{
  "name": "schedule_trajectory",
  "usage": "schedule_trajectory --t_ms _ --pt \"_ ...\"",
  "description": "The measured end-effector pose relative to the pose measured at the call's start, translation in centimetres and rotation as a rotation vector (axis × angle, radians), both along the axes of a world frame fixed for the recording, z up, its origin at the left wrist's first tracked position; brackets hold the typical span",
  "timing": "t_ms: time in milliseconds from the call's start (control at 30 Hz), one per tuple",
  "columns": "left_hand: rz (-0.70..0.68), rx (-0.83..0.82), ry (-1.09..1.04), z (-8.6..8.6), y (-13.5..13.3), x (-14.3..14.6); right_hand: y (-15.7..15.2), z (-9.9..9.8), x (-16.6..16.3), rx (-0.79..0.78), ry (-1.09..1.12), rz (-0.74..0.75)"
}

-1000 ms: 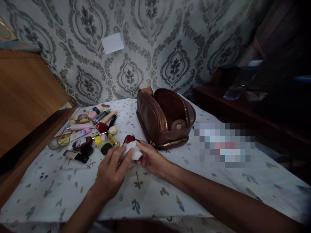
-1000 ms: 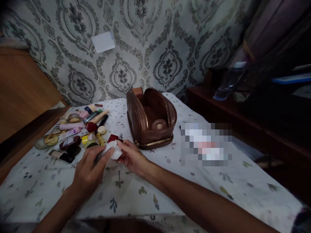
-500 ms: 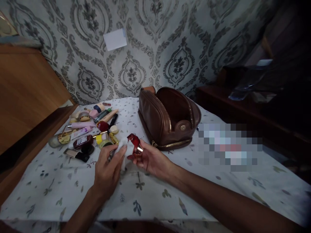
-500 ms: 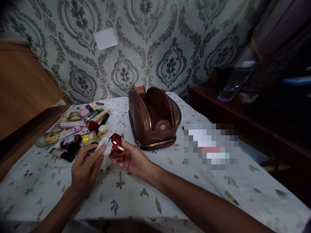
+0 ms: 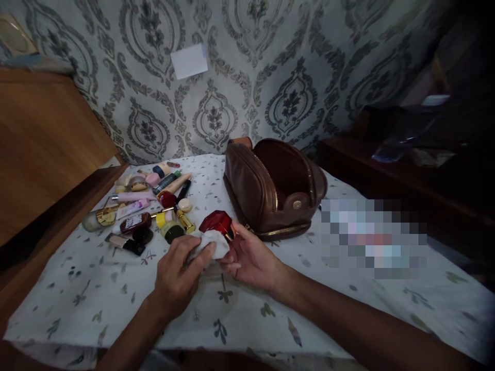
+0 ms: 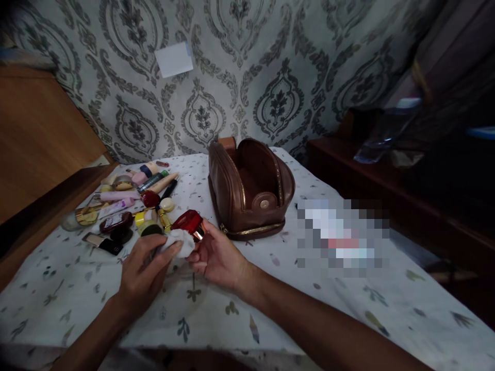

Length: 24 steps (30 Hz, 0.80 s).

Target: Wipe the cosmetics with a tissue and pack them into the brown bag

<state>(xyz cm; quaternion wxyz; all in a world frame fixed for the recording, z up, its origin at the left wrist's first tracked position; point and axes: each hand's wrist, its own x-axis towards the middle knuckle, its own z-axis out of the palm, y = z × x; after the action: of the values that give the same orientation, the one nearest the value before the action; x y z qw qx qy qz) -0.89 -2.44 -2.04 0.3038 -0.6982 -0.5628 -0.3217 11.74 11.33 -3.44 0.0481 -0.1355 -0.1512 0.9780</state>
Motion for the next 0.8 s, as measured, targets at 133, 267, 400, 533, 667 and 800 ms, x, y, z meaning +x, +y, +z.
schedule_trajectory --t_ms 133,267,400,533,667,800 --pt "0.006 -0.009 -0.179 -0.3 0.0 -0.4 0.2 0.1 0.3 -0.001 0.051 0.059" --pt "0.029 -0.007 -0.332 -0.5 0.0 -0.5 0.3 0.2 0.6 0.051 0.111 0.135" --pt "0.047 -0.042 -0.433 -0.3 0.1 -0.6 0.3 0.0 0.6 0.067 0.143 0.164" --pt "0.014 -0.045 -0.559 -0.4 0.1 -1.0 0.3 0.0 0.5 0.111 0.12 0.215" --pt "-0.027 -0.075 -0.696 -0.5 0.1 -1.2 0.4 0.0 0.3 0.141 0.069 0.236" --pt "-0.028 -0.084 -0.801 -0.2 0.3 -1.3 0.5 -0.2 0.2 0.242 0.012 0.199"
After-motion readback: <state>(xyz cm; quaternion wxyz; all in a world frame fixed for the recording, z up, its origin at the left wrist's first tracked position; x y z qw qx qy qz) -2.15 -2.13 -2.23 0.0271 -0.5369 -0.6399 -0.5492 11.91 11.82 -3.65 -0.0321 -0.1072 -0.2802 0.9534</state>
